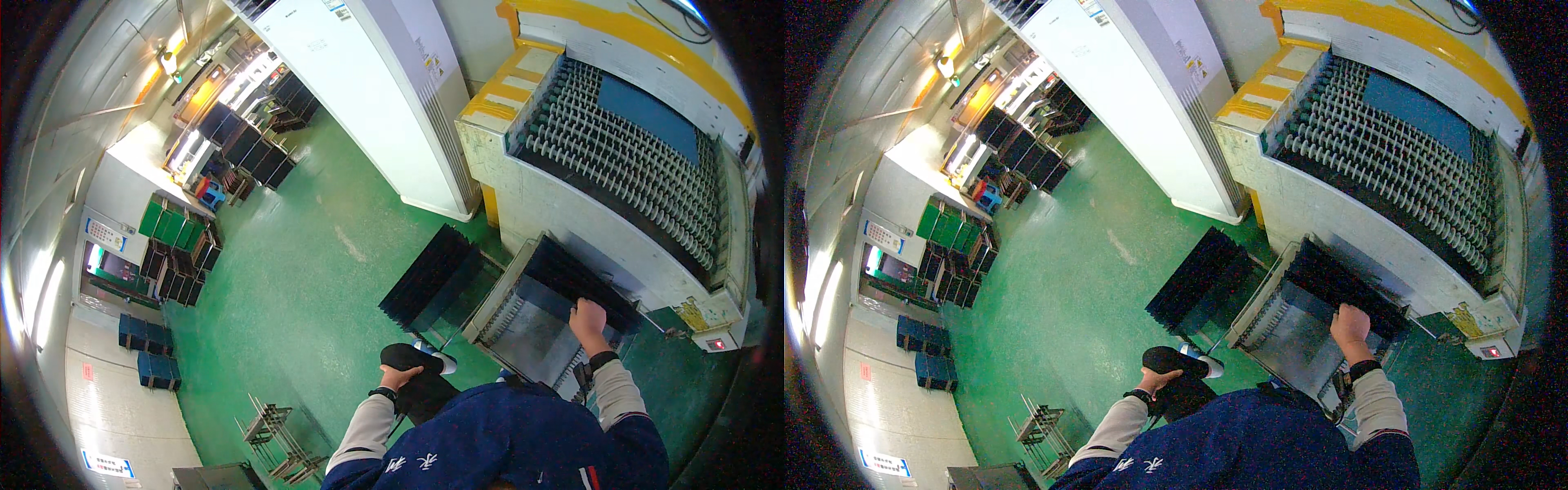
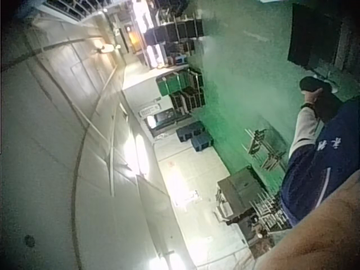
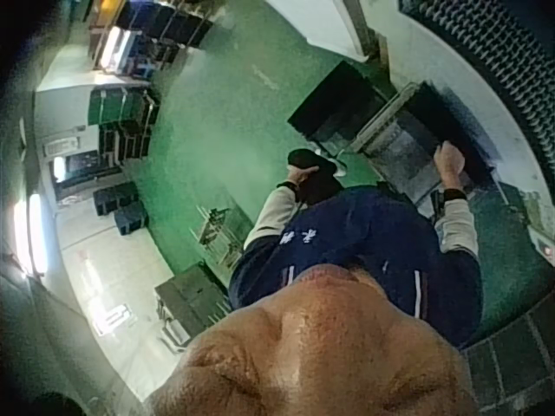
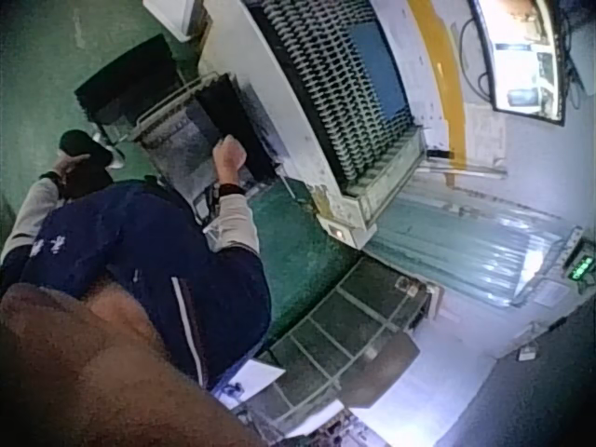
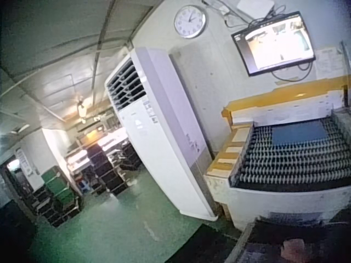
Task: The recorder moves blue metal sheets from a stack into a processing machine.
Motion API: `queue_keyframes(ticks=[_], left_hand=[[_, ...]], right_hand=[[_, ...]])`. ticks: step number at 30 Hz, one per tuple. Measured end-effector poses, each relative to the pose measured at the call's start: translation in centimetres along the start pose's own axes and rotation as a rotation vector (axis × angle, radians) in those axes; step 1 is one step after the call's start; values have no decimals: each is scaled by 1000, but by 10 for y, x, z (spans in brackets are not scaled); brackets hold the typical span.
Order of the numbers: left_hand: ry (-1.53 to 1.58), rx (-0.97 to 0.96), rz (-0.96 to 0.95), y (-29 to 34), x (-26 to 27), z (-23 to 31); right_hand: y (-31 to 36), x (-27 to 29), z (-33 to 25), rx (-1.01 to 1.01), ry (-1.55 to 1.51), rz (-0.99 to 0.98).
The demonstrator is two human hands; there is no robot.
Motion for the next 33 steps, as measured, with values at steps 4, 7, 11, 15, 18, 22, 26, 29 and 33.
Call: queue_keyframes(ticks=[4, 7, 11, 15, 18, 22, 26, 29, 33], left_hand=[[12, -25, 24, -1, 1, -2], [22, -40, 10, 4, 1, 2], [19, -23, -1, 8, 2, 6], [15, -9, 8, 3, 1, 0], [1, -6, 8, 1, 0, 0], [5, 15, -11, 2, 1, 2], [-5, 17, 2, 2, 1, 1], [-1, 10, -4, 6, 0, 6], [-5, -18, 19, -4, 0, -2]], right_hand=[[0, 1, -1, -9, 10, -8], [0, 2, -1, -19, 7, -12], [0, 1, 0, -21, 0, -4], [0, 5, -4, -23, 0, -22], [0, 5, -3, -28, 0, -21], [0, 3, -2, -12, 20, -23], [-1, 2, -1, -18, 28, -39], [-1, 3, 0, -24, 23, -32], [-1, 3, -2, -1, 22, -9]])
Point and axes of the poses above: each hand's wrist, its own y-axis away from the middle knuckle, its own x-axis out of the back of the hand, z = x × y, the point moved 3 cm from there along -y, towards the middle knuckle
